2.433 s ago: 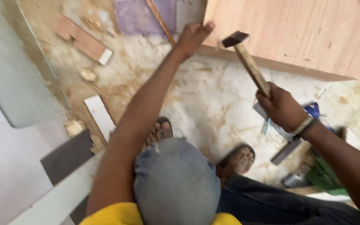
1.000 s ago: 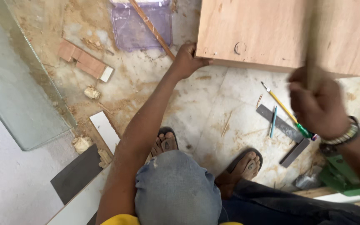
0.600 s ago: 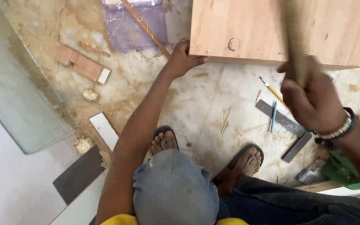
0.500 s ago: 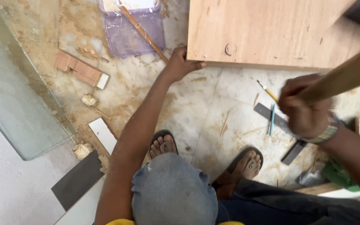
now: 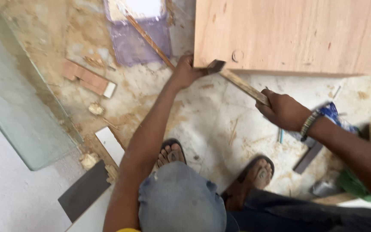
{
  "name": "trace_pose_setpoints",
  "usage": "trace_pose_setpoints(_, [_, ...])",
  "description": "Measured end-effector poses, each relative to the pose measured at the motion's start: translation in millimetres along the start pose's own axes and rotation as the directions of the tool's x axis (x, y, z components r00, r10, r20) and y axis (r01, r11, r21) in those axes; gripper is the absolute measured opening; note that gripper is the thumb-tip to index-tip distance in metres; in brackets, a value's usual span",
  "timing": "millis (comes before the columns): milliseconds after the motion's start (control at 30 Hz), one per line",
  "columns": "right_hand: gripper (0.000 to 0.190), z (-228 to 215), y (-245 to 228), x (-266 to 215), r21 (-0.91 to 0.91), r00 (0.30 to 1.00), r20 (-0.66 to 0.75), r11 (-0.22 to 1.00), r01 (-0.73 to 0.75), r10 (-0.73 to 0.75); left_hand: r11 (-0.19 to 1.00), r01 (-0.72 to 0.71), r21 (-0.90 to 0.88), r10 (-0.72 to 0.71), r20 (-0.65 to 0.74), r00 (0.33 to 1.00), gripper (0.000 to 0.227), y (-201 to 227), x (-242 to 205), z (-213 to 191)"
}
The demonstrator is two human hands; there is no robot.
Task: The person assembles a wooden cabinet by aligning panels and driving nails using a hammer, then moves the partially assembled structure and continues adding components.
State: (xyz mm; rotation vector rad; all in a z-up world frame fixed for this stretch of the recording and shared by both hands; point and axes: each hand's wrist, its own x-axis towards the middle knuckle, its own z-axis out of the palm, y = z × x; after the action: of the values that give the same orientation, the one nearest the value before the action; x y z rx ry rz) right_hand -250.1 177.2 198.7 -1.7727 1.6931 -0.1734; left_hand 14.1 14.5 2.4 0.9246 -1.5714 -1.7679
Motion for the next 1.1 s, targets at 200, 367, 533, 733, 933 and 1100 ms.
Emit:
trace_pose_setpoints(200, [0.028,-36.0,-0.7,-31.4,0.225,0.974,-0.154,0.966,-0.128,0.165,0.996,0.084,0.009,-0.084,0.032,0.996,0.03,-7.8,-1.2,-0.3])
trace_pose_setpoints(367, [0.025,4.4,16.6,-2.2,0.079,0.972,-0.193,0.985,0.152,-0.135,0.994,0.107,0.016,-0.107,-0.01,0.994,0.035,1.4,-5.2,6.5])
trace_pose_setpoints(533, [0.018,-42.8,-6.9,-30.4,-0.04,0.942,-0.037,0.941,-0.336,0.335,0.986,0.125,0.113,-0.117,-0.074,0.99,0.052,-5.2,-4.2,5.4])
trace_pose_setpoints(733, [0.024,10.1,17.2,-1.8,0.161,0.991,-0.133,0.987,0.01,0.012,0.998,0.06,0.0,-0.06,0.0,0.998,0.04,0.1,-1.6,-0.8])
trace_pose_setpoints(933, [0.03,-45.3,-27.6,-36.7,0.033,0.97,-0.168,0.984,-0.173,0.177,0.99,0.133,0.045,-0.134,0.002,0.991,0.032,0.6,2.8,-0.1])
trace_pose_setpoints(1100, [0.031,-10.5,-9.1,-9.3,-0.039,0.975,-0.161,0.989,0.146,-0.151,0.996,0.054,0.072,-0.055,0.017,0.998,0.037,-4.3,-0.2,-2.0])
